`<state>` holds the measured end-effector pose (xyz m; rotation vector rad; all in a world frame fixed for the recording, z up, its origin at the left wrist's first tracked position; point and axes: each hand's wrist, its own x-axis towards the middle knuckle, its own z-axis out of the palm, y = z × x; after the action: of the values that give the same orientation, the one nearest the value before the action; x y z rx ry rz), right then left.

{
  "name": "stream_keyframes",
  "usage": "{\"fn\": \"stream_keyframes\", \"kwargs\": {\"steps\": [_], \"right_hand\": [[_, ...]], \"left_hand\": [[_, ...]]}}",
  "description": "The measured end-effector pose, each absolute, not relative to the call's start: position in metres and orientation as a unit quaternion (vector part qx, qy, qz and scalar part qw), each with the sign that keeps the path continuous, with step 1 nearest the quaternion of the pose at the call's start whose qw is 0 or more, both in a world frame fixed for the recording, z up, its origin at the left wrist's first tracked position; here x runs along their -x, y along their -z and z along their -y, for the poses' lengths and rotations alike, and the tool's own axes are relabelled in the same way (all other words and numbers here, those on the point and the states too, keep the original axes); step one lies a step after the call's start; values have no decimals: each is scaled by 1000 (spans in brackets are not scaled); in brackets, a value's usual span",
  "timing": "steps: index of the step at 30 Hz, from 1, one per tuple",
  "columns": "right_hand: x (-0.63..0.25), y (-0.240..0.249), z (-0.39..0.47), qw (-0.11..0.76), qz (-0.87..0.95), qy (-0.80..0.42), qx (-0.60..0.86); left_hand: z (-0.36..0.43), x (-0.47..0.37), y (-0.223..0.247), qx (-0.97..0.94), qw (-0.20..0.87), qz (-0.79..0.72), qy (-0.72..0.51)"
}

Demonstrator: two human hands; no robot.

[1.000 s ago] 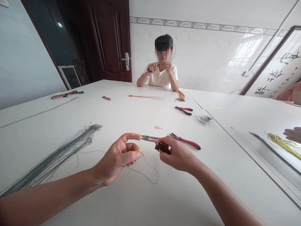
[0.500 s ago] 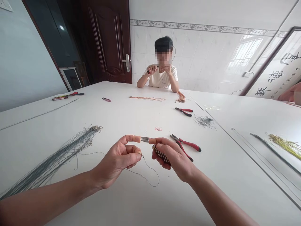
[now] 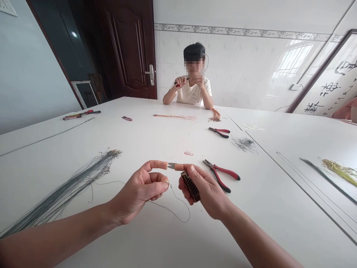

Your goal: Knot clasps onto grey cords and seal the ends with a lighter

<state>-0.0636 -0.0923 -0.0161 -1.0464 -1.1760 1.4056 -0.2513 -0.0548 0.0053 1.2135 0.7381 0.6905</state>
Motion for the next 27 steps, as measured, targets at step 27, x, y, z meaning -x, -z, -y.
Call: {"fn": "stream_keyframes", "kwargs": {"steps": [27], "right_hand": [[76, 20, 102, 468, 535, -488, 506]], "left_hand": [[56, 248, -10, -470, 761, -377, -240]]}}
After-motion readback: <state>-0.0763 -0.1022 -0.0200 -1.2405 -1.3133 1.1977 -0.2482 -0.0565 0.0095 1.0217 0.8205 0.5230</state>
